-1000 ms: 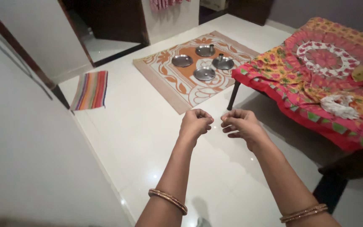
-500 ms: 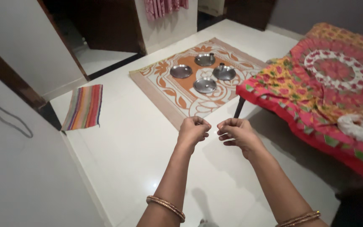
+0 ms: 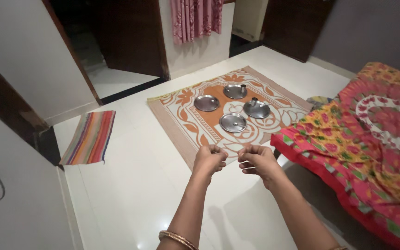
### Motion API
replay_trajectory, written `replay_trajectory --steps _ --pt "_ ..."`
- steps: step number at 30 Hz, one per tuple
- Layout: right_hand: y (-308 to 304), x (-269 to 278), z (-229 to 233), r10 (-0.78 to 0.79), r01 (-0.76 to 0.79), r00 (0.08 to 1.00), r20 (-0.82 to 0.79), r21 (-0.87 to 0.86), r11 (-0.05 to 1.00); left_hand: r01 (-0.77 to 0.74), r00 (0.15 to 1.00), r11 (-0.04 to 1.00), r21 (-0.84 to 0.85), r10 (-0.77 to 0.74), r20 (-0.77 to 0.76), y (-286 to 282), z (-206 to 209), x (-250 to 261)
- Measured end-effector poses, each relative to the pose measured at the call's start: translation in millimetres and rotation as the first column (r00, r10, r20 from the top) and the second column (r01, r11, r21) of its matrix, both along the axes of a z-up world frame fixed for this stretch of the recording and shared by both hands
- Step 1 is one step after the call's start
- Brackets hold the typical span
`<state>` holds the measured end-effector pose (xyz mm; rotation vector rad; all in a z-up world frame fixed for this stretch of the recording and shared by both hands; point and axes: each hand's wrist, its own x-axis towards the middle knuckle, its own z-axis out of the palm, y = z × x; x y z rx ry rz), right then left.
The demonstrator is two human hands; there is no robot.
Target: The person repeatedly picks up small metal bowls and cups from a patterned mat on the floor, carries them to the kitchen counter, and places them into a larger metal bowl. The person then returns to the mat to repeat the process with additional items.
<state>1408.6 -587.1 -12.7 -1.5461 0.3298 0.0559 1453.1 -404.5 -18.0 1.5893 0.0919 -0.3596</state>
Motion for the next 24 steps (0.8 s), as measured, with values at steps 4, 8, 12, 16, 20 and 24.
replay_trajectory --steps 4,8,12,16,20,24 --pt "-8.1 61.3 -5.9 -0.018 0.019 1.0 -0.024 0.017 1.0 0.024 0.999 0.999 -0.043 -0.023 0.024 -8.3 -10.3 64.4" --pt "-17.5 122.0 -11.3 -0.047 0.047 0.999 -0.001 0.043 0.998 0.07 0.996 0.994 -0.08 -0.065 0.061 -19.3 -21.0 130.9" --pt "-27.4 187.5 -9.1 -0.065 0.062 0.997 0.039 0.079 0.995 0.097 0.993 0.995 -0.015 -0.096 0.068 -28.4 -17.4 205.2" --pt "-35.7 242.2 -13.1 -0.121 0.119 0.993 0.01 0.082 0.989 0.144 0.988 0.989 -0.044 -0.141 0.061 -40.6 -16.5 262.7" --pt "-46.5 284.9 -21.3 -0.146 0.145 0.989 0.001 0.079 0.986 0.16 0.987 0.986 0.051 -0.162 0.024 -55.9 -19.3 309.9" --pt "-60.2 325.4 -27.8 -0.17 0.17 0.985 -0.006 0.094 0.981 0.2 0.978 0.978 -0.058 -0.197 0.065 -75.9 -29.4 356.0"
